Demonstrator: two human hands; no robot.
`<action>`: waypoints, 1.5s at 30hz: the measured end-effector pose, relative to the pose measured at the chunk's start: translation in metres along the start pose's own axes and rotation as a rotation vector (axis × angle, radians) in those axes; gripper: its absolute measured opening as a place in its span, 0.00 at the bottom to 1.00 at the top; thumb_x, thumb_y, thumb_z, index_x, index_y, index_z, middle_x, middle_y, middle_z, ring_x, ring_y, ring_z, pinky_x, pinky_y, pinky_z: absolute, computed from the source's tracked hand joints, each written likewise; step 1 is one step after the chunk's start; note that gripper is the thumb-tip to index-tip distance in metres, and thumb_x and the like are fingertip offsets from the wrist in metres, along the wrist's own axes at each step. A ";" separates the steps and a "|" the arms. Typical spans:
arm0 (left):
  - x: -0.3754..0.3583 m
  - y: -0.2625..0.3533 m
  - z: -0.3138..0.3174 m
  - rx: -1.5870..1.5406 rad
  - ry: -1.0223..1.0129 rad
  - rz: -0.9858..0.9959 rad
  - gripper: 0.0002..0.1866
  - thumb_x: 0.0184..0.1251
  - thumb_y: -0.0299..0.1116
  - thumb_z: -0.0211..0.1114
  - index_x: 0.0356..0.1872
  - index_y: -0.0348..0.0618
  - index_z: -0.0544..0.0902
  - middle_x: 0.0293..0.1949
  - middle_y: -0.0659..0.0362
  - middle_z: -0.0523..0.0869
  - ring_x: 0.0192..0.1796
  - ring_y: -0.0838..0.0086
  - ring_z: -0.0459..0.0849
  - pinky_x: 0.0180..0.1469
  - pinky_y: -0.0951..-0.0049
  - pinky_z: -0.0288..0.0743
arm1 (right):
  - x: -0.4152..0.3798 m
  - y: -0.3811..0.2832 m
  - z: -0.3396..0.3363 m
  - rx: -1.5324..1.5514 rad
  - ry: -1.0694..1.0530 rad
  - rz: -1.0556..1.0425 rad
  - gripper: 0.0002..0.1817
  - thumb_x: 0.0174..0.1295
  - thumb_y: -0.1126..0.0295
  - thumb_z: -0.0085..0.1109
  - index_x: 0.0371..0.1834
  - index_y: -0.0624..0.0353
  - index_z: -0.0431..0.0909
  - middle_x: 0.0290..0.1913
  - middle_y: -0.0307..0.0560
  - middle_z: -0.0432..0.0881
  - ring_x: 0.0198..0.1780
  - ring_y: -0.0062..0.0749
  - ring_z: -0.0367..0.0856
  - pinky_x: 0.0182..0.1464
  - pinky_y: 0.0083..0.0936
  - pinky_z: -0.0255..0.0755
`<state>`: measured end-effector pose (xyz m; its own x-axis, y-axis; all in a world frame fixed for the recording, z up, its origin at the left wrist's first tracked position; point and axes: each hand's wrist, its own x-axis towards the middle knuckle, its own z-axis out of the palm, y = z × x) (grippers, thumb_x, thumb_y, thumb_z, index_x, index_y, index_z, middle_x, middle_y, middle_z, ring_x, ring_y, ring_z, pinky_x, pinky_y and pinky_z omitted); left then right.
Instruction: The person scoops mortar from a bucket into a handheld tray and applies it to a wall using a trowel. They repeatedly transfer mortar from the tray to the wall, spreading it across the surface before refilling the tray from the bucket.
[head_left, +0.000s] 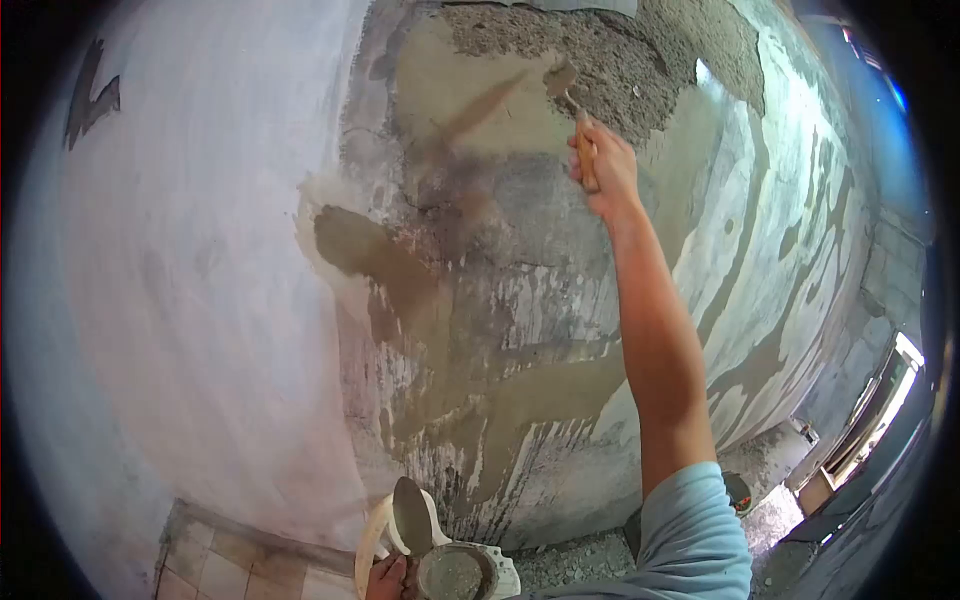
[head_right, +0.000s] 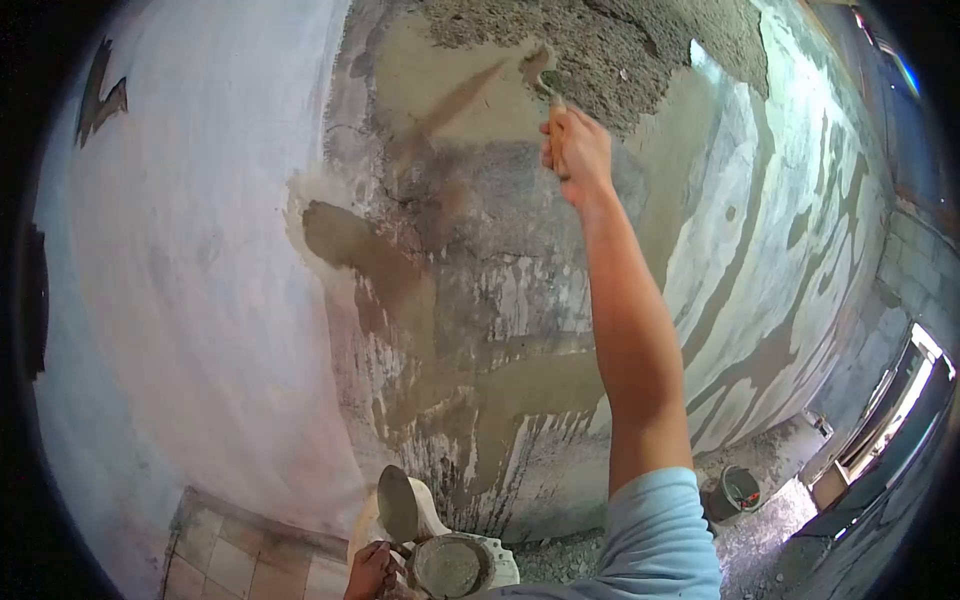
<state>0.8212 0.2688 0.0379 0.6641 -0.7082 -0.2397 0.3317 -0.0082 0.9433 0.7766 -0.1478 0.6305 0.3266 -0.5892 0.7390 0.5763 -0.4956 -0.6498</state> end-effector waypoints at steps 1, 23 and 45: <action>0.002 0.000 -0.001 0.005 0.003 0.016 0.18 0.81 0.50 0.55 0.44 0.48 0.85 0.19 0.69 0.72 0.16 0.82 0.65 0.18 0.77 0.59 | 0.011 -0.011 0.010 -0.092 0.014 -0.052 0.17 0.75 0.64 0.51 0.60 0.59 0.80 0.36 0.41 0.81 0.29 0.23 0.78 0.26 0.25 0.73; 0.038 -0.011 -0.018 -0.036 -0.009 0.037 0.18 0.81 0.45 0.59 0.54 0.40 0.82 0.23 0.65 0.79 0.19 0.82 0.70 0.21 0.76 0.65 | 0.030 0.002 0.082 -1.436 0.116 -0.603 0.13 0.68 0.70 0.50 0.51 0.65 0.75 0.45 0.68 0.84 0.49 0.68 0.85 0.51 0.55 0.80; 0.031 -0.028 -0.015 -0.150 -0.146 -0.027 0.11 0.81 0.39 0.58 0.48 0.43 0.82 0.35 0.60 0.83 0.31 0.78 0.80 0.32 0.75 0.76 | 0.060 -0.012 0.032 -1.452 -0.055 -0.784 0.17 0.69 0.67 0.51 0.58 0.58 0.77 0.45 0.64 0.85 0.47 0.66 0.84 0.49 0.55 0.79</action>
<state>0.8419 0.2577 0.0004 0.5533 -0.8039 -0.2183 0.4510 0.0687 0.8899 0.8137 -0.1568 0.6884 0.3551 0.0832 0.9311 -0.5241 -0.8071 0.2720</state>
